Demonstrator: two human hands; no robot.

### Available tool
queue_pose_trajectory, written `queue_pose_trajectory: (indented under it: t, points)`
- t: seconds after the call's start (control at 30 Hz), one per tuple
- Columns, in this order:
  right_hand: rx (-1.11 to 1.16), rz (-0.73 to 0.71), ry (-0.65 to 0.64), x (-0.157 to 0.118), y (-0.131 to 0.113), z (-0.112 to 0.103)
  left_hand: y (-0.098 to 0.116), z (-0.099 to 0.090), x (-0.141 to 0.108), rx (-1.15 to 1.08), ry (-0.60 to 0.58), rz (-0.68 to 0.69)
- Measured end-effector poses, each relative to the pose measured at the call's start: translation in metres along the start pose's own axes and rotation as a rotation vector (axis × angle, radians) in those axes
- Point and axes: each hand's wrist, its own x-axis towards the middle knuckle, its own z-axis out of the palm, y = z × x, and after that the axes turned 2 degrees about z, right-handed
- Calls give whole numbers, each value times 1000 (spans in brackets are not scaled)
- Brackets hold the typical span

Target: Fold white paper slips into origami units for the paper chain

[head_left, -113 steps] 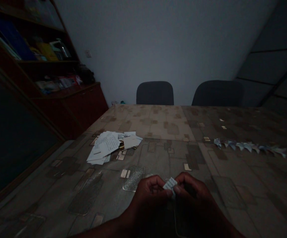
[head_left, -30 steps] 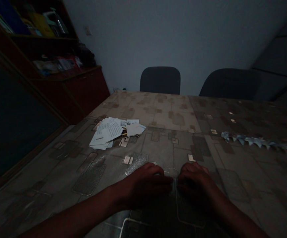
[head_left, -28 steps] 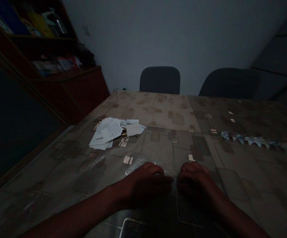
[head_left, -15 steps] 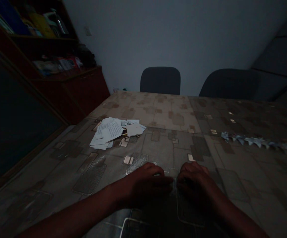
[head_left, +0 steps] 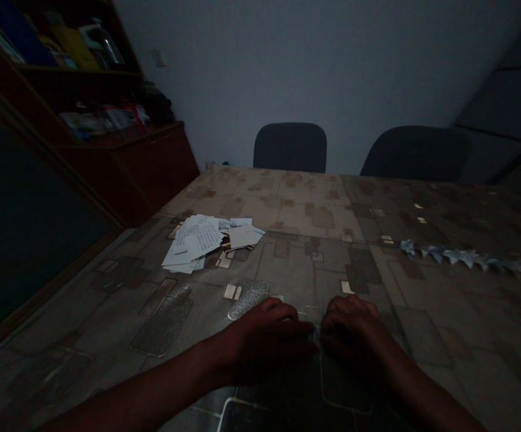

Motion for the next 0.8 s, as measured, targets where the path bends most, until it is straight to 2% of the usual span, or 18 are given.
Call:
queue_pose_trajectory:
  t: [0.13,0.27,0.43,0.63,0.8]
  points:
    - [-24,11,4,0,1,3,0,5,-1,-110,18,-113]
    - [-11,11,1,0,3,1,-1,10,-3,-127,53,-104]
    - [118,-72,-97,-3,11,-11,0,8,-4,-154,58,-108]
    - [68,-34,-66,-4,17,-3,0,10,-4,-119,83,-106]
    - [45,7,-29,-4,9,1,-1,12,-4,-91,69,-75]
